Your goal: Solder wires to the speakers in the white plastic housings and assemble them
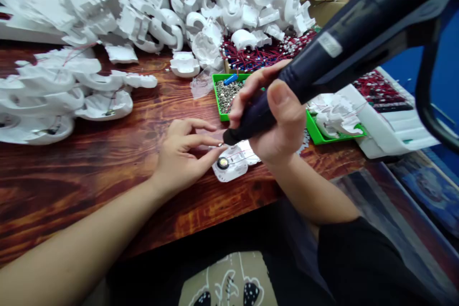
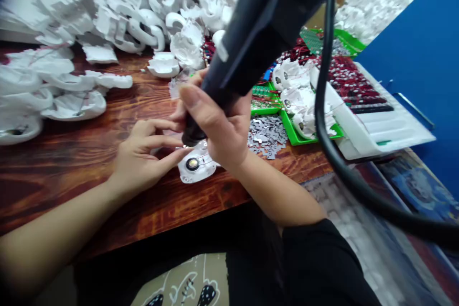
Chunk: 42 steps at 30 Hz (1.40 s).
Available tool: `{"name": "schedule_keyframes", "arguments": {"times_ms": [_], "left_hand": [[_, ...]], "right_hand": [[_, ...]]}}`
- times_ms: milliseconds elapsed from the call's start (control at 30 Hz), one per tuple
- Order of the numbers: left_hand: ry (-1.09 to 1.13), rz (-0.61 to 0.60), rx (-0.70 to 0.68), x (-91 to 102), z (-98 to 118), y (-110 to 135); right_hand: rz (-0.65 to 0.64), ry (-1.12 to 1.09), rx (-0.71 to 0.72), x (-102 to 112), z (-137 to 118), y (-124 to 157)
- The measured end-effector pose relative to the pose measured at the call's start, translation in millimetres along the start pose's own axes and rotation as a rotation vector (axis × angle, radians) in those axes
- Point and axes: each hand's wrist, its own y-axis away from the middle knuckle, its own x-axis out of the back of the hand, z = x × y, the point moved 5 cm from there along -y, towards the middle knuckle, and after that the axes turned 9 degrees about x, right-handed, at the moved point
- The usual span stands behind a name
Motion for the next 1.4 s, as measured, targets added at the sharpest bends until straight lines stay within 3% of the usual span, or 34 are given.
{"name": "schedule_keyframes", "arguments": {"times_ms": [333, 600, 667, 767, 900, 1033, 1233, 1400], "left_hand": [[0.069, -0.051, 0.148, -4.1, 4, 8], [0.044, -0.065, 0.163, -7.8, -1, 9], [0.066, -0.107, 0.182, -9.2, -4, 9], [0.148, -0.289, 0.242, -12.6, -8, 14], [0.084, -0.474, 0.229, -11.2, -3, 22], [0.0, -0.518, 0.222, -10.9, 0, 25], [-0.037, -0.519, 0.232, -13.7, -3, 24], [-0.033, -0.518, 0.231, -14.0, -2, 25]], "right_hand": [[0.032, 0.097, 0.101, -8, -18, 13], [0.066, 0.192, 0.106, -7, -9, 16], [0.118, 0.237, 0.141, -6, -8, 16], [0.195, 0.31, 0.211, -4, -7, 18], [0.15, 0.333, 0.183, 0, 0, 18], [0.141, 0.227, 0.185, 5, 9, 19], [0.066, 0.255, 0.151, 4, 19, 24], [0.104, 0.204, 0.243, 2, 21, 26]]}}
